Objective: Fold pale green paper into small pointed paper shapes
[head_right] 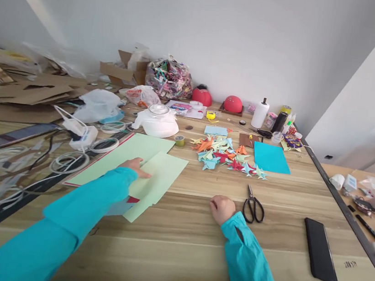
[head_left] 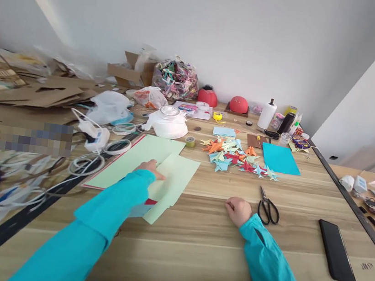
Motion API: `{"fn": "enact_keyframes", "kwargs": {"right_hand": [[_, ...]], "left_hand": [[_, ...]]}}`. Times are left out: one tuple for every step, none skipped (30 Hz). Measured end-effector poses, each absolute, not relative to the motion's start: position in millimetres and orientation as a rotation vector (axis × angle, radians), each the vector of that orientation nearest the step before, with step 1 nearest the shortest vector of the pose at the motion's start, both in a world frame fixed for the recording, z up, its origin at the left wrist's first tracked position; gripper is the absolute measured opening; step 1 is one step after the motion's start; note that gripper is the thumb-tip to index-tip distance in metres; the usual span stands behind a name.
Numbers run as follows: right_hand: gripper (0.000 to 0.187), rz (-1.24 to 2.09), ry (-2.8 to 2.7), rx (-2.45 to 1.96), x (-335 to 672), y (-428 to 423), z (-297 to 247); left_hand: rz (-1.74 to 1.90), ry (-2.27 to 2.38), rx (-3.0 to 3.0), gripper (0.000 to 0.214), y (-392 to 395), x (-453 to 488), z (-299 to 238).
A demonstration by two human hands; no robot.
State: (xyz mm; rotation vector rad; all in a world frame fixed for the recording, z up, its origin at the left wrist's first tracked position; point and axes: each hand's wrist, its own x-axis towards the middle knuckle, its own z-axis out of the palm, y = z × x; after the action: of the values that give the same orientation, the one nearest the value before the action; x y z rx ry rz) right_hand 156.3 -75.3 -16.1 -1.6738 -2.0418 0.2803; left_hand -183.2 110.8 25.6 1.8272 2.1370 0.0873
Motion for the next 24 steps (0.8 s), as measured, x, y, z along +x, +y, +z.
{"fn": "enact_keyframes", "kwargs": {"right_hand": [[0.014,0.282,-2.044,-1.676,156.6,-75.5,-15.8],[0.014,0.284,-2.047,-1.678,156.9,-75.7,-15.6],[0.014,0.286,-2.049,-1.679,157.1,-75.7,-15.4],[0.014,0.287,-2.052,-1.680,157.4,-75.8,-15.2],[0.014,0.288,-2.055,-1.681,157.5,-75.8,-14.9],[0.014,0.288,-2.058,-1.681,157.6,-75.8,-14.6],[0.014,0.288,-2.060,-1.681,157.7,-75.8,-14.3],[0.014,0.288,-2.064,-1.681,157.7,-75.9,-14.1],[0.014,0.289,-2.067,-1.678,157.7,-76.0,-14.1],[0.014,0.288,-2.069,-1.676,157.7,-76.2,-14.2],[0.014,0.288,-2.070,-1.674,157.6,-76.6,-14.5],[0.015,0.289,-2.071,-1.675,157.5,-76.9,-15.1],[0.016,0.285,-2.068,-1.675,157.3,-77.4,-16.0],[0.017,0.275,-2.056,-1.669,157.1,-77.8,-17.0],[0.021,0.254,-2.032,-1.652,156.9,-78.2,-18.0],[0.028,0.220,-1.990,-1.623,156.8,-78.5,-19.0],[0.038,0.173,-1.934,-1.582,156.6,-78.8,-19.7],[0.049,0.119,-1.867,-1.535,156.5,-78.9,-20.0],[0.060,0.062,-1.800,-1.486,156.6,-79.1,-19.7],[0.068,0.009,-1.748,-1.441,156.7,-79.2,-19.0],[0.073,-0.040,-1.715,-1.399,157.0,-79.4,-17.9],[0.075,-0.083,-1.707,-1.363,157.4,-79.7,-16.5],[0.073,-0.117,-1.720,-1.336,157.9,-80.1,-15.1],[0.070,-0.139,-1.746,-1.320,158.5,-80.7,-13.8]], "left_hand": [[0.092,2.120,1.842,0.063,110.2,-182.8,25.5],[0.101,2.098,1.858,0.057,108.7,-181.2,27.4],[0.114,2.088,1.870,0.049,106.2,-178.8,31.3],[0.185,2.046,1.931,0.040,102.8,-175.9,37.1],[0.274,2.033,1.986,0.033,98.7,-172.6,44.2],[0.329,2.026,2.017,0.027,93.9,-169.3,52.2],[0.382,2.024,2.042,0.021,88.5,-165.9,60.4],[0.430,2.040,2.055,0.019,82.8,-162.5,68.3],[0.495,2.041,2.082,0.023,76.7,-159.0,75.5],[0.559,2.038,2.105,0.026,70.6,-155.3,81.8],[0.660,2.028,2.127,0.028,64.5,-151.4,86.8],[0.905,1.972,2.108,0.030,58.5,-147.1,90.7],[1.134,1.897,2.016,0.031,52.6,-142.4,93.5],[1.264,1.783,1.890,0.033,46.9,-137.2,95.0],[1.346,1.648,1.733,0.036,41.2,-131.5,95.4],[1.403,1.496,1.572,0.041,35.5,-125.3,94.5],[1.410,1.378,1.430,0.045,29.5,-118.6,92.3],[1.399,1.293,1.310,0.048,23.2,-111.6,88.7],[1.369,1.224,1.211,0.050,16.6,-104.3,83.7],[1.316,1.165,1.131,0.051,9.6,-96.9,77.2],[1.216,1.112,1.082,0.053,2.4,-89.5,69.5],[1.127,1.068,1.044,0.055,-4.9,-82.6,60.9],[1.071,1.042,1.010,0.056,-11.8,-76.3,51.9],[1.015,1.029,0.977,0.058,-18.1,-71.2,42.8]]}}
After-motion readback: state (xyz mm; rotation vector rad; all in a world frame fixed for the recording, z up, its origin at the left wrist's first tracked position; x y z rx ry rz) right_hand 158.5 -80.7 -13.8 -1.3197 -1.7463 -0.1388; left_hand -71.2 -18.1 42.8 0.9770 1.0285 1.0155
